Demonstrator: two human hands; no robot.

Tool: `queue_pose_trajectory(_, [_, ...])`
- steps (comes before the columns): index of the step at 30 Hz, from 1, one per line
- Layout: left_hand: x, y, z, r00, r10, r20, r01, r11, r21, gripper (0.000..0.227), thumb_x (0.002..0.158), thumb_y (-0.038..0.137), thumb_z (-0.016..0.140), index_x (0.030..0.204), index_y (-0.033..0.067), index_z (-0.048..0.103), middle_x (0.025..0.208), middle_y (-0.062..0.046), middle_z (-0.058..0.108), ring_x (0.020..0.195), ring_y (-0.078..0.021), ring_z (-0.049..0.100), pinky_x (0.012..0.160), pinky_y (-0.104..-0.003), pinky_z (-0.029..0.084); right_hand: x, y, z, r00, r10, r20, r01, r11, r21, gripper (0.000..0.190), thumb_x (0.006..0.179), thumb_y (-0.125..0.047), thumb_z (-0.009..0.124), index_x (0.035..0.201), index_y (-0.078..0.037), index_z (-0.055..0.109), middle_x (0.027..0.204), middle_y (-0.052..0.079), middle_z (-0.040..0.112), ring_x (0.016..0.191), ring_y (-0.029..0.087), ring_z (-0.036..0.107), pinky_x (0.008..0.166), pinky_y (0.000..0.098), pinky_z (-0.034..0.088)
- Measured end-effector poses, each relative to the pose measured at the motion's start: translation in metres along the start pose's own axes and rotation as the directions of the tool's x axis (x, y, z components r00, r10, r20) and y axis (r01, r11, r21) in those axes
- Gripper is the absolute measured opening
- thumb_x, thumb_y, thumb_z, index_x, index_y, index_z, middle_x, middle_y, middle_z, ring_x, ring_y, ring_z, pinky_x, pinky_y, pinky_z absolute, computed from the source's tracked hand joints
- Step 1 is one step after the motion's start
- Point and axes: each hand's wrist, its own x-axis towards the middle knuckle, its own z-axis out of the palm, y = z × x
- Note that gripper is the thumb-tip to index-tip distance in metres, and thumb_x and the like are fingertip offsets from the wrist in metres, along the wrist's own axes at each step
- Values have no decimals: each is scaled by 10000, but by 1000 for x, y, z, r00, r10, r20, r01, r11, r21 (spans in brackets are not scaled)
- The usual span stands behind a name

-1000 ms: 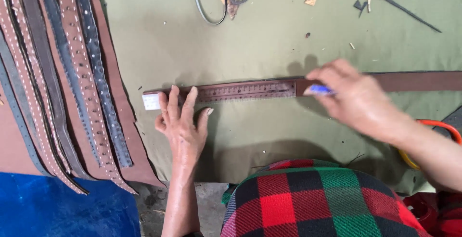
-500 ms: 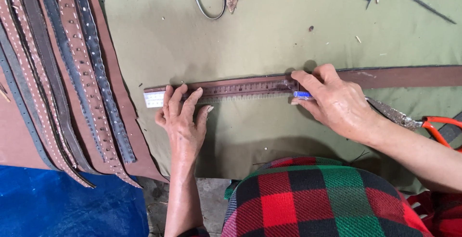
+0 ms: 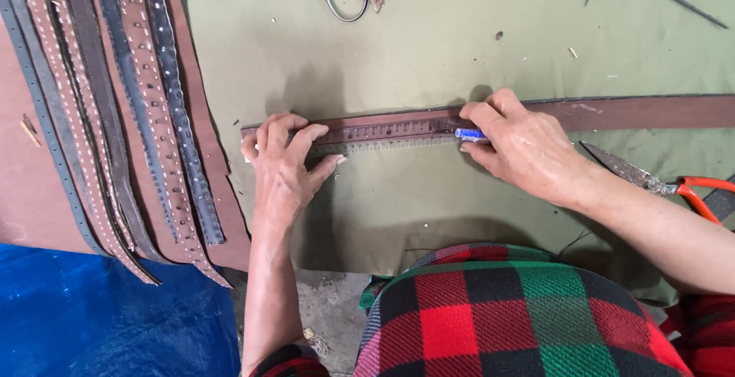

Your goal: A person trims the end of a leather strap and then uses a ruler and pen to measure and mark it on a workshop table.

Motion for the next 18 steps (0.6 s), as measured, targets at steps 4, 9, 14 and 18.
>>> queue_pose_trajectory(4, [5,0,-2,999,43,7,-43,999,-7,561,629,280,987,1118,214,719,1192,-12,533,1323,-265,481,1050,-493,282,1,-6,-9,1000,-20,12,20,999,32,505,866,-273,772,1341,-209,615,1121,73,590,896,439,756,804,540,626])
queue_pose_trajectory(9, [-3,9,0,994,105,13,-103,991,-85,513,613,206,984,1065,166,744,1216,-64,616,1377,-301,472,1077,-547,268,-7,2,-7,999,-39,-25,38,999,-18,508,905,-305,749,1386,-217,612,1088,53,592,869,402,766,765,503,636])
queue_pose_trajectory(14, [-9,40,-6,974,227,-9,-226,961,-157,453,757,327,894,1099,110,692,1270,-96,635,1346,-308,516,1052,-483,300,-41,13,-31,998,-60,-26,60,998,13,535,898,-291,743,1390,-167,572,1136,104,549,804,393,718,645,525,654])
queue_pose_trajectory(18, [5,78,-3,934,351,-64,-357,907,-222,444,862,455,816,1089,105,664,1303,-109,662,1341,-333,536,1047,-494,315,-79,38,-55,997,-41,-68,45,997,55,515,882,-347,699,1334,-126,588,1397,129,505,955,340,699,732,601,656])
